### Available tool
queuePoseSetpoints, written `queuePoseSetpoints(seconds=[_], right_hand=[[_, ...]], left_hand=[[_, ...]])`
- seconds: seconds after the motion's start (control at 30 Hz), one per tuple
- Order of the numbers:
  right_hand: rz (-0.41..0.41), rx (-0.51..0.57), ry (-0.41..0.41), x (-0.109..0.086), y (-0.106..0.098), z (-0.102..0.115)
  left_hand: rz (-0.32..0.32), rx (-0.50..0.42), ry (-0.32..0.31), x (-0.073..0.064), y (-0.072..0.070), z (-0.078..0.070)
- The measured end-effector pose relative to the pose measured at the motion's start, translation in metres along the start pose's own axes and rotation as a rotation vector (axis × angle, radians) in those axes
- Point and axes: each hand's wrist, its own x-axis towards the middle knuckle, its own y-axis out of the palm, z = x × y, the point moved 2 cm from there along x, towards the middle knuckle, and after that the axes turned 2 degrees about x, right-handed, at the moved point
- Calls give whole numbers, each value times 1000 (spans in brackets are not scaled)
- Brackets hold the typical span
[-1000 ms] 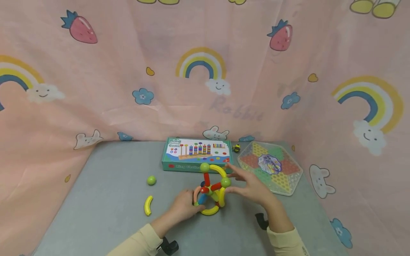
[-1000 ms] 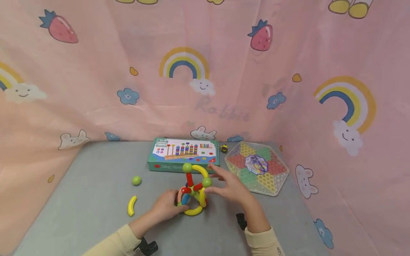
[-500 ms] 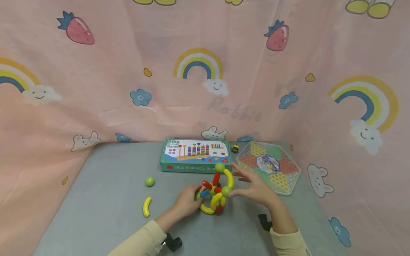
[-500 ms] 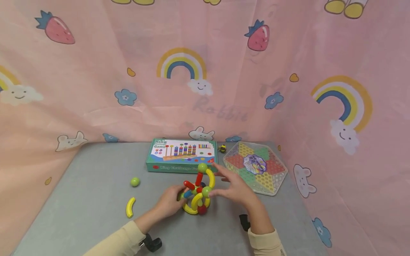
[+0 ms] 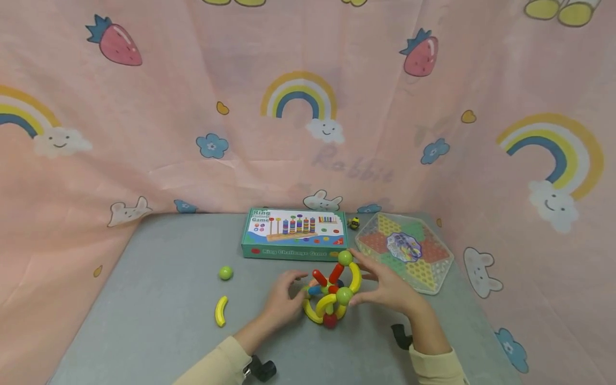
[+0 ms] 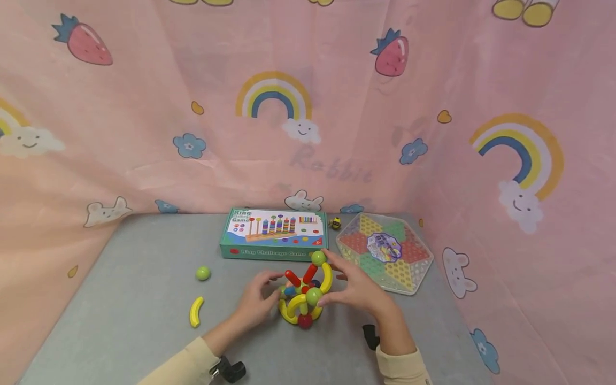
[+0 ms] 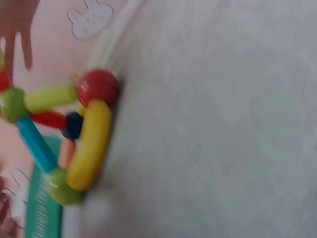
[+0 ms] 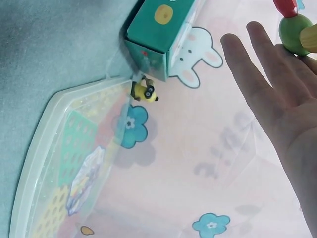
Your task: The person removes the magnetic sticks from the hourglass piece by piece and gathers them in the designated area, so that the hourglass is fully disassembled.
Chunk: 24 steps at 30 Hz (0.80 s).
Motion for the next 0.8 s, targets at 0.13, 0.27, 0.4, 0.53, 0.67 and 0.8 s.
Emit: queuePoseSetpoints(seconds=[0.13,0.27,0.4,0.53,0.67,0.8], right_hand=[[-6,-12,1,0,1,1],[-16,-22,-8,1,2,0],[-26,-22,-32,1,2,0],[-36,-12,-14,2,2,0],[-41,-10,11,2,1,1],[-30,-6,21,3,1,1]], left_hand=[[-262,-26,216,-3,-20,-32],[-254,45,405,-3,-29,-65],[-137,226,505,-3,-29,-93],[-64,419,543,-2,-24,-106],[22,553,518,-1,-19,-109],[25,612,538,-2,-15,-109]])
